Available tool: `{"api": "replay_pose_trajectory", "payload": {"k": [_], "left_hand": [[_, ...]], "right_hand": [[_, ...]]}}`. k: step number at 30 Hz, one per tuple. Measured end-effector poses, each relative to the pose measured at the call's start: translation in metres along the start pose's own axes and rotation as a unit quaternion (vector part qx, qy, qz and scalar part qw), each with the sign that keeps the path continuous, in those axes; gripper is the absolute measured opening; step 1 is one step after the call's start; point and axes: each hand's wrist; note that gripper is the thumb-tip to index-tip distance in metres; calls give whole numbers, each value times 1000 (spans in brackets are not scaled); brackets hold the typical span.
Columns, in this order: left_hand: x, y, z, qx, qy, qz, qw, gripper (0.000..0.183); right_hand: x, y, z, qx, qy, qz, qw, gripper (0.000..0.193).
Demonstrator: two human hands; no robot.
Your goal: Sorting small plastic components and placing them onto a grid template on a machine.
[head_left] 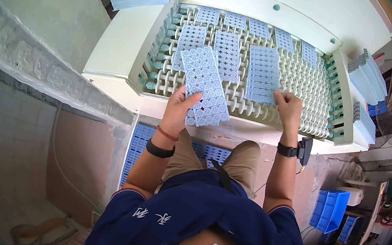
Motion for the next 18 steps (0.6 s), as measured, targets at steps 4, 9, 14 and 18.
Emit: {"api": "replay_pose_trajectory", "payload": {"k": [4,9,14,18], "left_hand": [[-3,0,-1,-8,-5,-15,1000,27],[-3,1,-1,-9,7,-25,1000,28],[0,3,-2,-1,8,-21,1000,27],[-1,3,-2,2,3,-14,1000,27]], "right_hand": [[-29,-9,13,58,-34,59,996,21],[-50,-48,37,23,-53,-102,993,26],[-36,-5,19,-93,-111,-211,967,43],[4,44,11,-180,-14,-183,966,58]]}}
Point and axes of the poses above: each hand's wrist, its own z-axis towards the middle knuckle, its own x-axis out of the palm, y = z × x, and after that the axes turned 10 degrees about -y, right-handed
